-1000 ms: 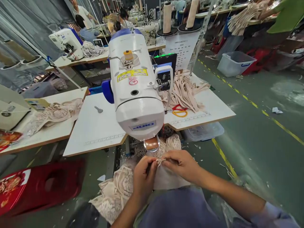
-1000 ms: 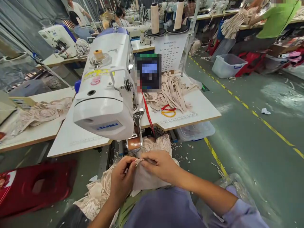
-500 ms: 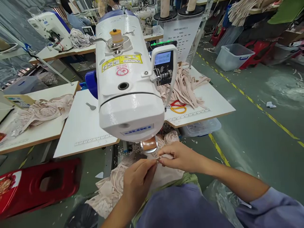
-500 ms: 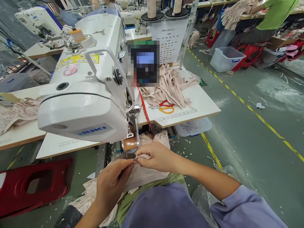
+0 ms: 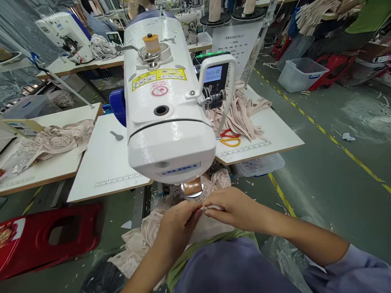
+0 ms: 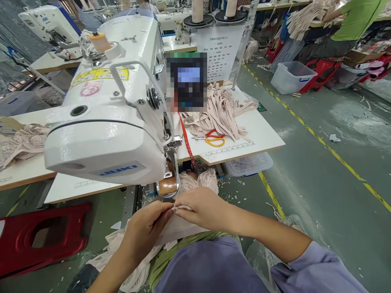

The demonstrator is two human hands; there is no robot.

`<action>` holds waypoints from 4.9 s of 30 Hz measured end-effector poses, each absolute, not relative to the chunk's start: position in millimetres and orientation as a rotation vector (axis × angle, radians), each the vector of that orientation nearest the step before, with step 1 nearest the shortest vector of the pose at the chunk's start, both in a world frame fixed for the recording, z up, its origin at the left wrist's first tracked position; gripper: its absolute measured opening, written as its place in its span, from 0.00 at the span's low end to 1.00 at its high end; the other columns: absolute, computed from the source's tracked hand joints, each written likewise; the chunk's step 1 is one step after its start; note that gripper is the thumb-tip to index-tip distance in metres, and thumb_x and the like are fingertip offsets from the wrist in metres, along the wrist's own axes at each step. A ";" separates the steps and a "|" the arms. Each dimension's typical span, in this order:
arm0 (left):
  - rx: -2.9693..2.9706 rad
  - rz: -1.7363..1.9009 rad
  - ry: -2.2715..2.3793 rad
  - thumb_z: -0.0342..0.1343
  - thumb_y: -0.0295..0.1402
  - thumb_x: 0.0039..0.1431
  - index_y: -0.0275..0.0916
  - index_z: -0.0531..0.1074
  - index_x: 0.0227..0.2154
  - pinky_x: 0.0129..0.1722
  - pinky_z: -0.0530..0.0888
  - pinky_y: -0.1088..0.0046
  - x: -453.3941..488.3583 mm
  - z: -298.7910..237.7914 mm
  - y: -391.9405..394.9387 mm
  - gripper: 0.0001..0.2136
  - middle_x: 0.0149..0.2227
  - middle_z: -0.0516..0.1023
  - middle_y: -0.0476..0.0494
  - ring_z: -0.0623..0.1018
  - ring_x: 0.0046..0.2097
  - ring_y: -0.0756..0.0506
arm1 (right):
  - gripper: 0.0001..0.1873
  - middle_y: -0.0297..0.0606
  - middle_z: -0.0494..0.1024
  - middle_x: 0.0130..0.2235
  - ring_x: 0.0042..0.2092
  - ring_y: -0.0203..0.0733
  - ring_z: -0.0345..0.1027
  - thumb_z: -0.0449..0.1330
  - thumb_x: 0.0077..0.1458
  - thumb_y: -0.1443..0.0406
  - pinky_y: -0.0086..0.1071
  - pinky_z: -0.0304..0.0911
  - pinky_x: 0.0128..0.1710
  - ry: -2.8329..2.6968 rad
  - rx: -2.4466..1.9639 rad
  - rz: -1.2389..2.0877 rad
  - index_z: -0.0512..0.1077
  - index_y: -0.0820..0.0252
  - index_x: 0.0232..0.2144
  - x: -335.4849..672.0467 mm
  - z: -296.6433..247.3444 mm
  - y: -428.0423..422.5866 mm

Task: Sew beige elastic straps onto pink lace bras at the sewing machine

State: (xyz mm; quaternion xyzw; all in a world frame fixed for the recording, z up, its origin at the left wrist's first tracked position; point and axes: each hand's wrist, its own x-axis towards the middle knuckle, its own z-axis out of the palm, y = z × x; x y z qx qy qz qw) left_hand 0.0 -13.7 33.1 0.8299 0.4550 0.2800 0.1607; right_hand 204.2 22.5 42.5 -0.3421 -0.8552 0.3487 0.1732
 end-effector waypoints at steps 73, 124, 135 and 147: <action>2.923 0.545 1.794 0.49 0.24 0.62 0.34 0.64 0.57 0.23 0.68 0.71 7.5 12.5 0.6 0.20 0.27 0.80 0.44 0.77 0.24 0.45 | 0.19 0.38 0.76 0.55 0.54 0.49 0.72 0.58 0.51 0.70 0.42 0.72 0.51 -1.884 -0.992 1.065 0.78 0.53 0.45 189.6 21.1 83.8; 1.036 0.791 1.527 0.57 0.51 0.55 0.37 0.74 0.27 0.22 0.62 0.77 -70.3 41.0 -37.7 0.20 0.23 0.71 0.50 0.65 0.24 0.51 | 0.30 0.35 0.72 0.37 0.35 0.34 0.65 0.71 0.40 0.44 0.26 0.61 0.33 -0.772 -0.724 2.406 0.73 0.59 0.37 101.9 -10.2 8.5; 1.314 0.840 1.726 0.54 0.44 0.56 0.38 0.73 0.28 0.33 0.72 0.68 -27.6 -45.2 -21.4 0.13 0.28 0.76 0.44 0.75 0.34 0.43 | 0.12 0.38 0.75 0.35 0.38 0.42 0.70 0.62 0.55 0.56 0.38 0.67 0.42 -1.252 -1.124 1.532 0.71 0.58 0.34 130.3 -77.2 -0.3; 1.288 0.873 1.613 0.49 0.44 0.60 0.38 0.77 0.32 0.31 0.71 0.73 1.9 -42.2 -26.5 0.17 0.28 0.79 0.46 0.76 0.31 0.46 | 0.09 0.39 0.75 0.35 0.32 0.40 0.69 0.55 0.63 0.64 0.33 0.69 0.33 -2.003 -1.064 0.874 0.73 0.57 0.42 165.1 -67.6 8.3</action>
